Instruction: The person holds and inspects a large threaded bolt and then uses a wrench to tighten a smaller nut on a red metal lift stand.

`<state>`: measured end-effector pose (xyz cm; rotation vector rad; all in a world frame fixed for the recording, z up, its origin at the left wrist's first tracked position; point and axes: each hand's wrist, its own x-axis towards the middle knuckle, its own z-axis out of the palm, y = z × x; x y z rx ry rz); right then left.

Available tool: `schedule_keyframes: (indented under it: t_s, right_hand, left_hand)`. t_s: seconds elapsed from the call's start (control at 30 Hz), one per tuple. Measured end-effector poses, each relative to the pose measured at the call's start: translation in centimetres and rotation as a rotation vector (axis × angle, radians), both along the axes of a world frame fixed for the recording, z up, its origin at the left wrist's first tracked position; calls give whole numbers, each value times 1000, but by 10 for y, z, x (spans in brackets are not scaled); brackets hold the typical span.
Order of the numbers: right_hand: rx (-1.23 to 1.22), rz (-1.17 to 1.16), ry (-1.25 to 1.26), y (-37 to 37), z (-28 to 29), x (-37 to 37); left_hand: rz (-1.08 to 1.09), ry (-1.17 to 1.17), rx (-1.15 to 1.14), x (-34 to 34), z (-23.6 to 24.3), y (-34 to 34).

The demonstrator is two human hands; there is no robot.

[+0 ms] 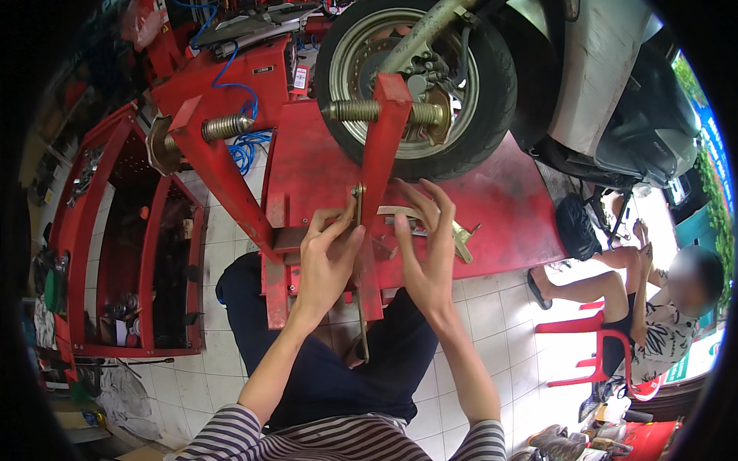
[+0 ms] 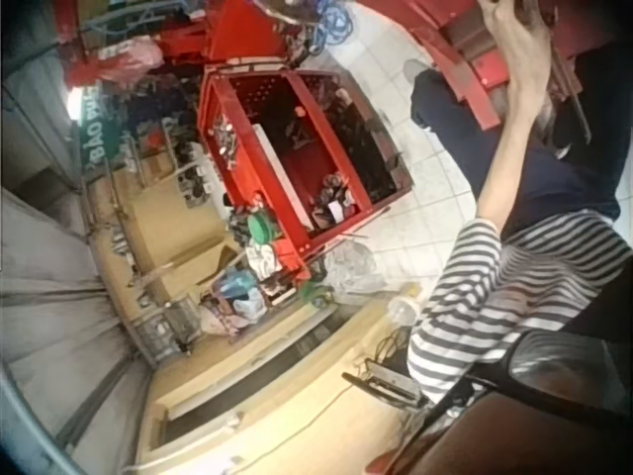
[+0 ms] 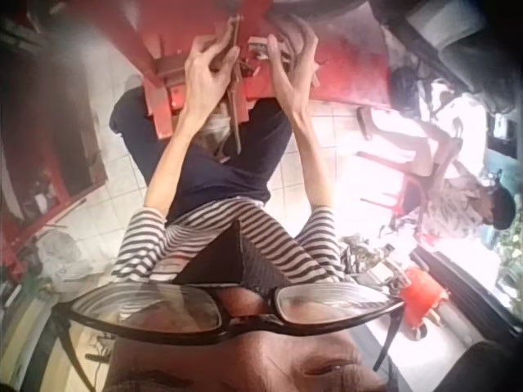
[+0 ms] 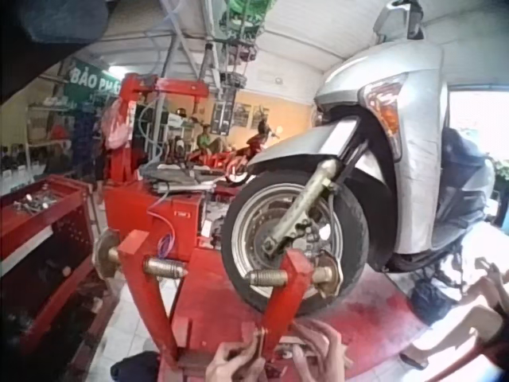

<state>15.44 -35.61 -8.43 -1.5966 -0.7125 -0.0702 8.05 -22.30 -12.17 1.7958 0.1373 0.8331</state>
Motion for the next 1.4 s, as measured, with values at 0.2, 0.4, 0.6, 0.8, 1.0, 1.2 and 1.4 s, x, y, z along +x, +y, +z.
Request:
schedule_keyframes:
  t_s: [0.2,0.4,0.6,0.8,1.0,1.2,1.4]
  right_hand:
    - [81,-26,-32,20,-12,-15]
    - [-39,-177,-167,32,-6,-10]
    - [-71,-371,-253,59,2,-15]
    - [-94,-485,-219,69,1,-10]
    - [-15,-416,-221,64,-3,-11]
    - [-17,-440,-142,68,0,-12]
    - [32,-416,-121,68,2,-12]
  left_hand:
    - [-26,71,-103,-6,7,-2]
    - [14,29,-36,-3,7,-2]
    - [20,18,27,-1,-7,0]
    - [17,26,-9,-2,1,-1]
    - [-1,10,-18,-1,-4,0]
    - [38,26,4,-2,0,-1]
    - [29,-7,61,1,-4,1]
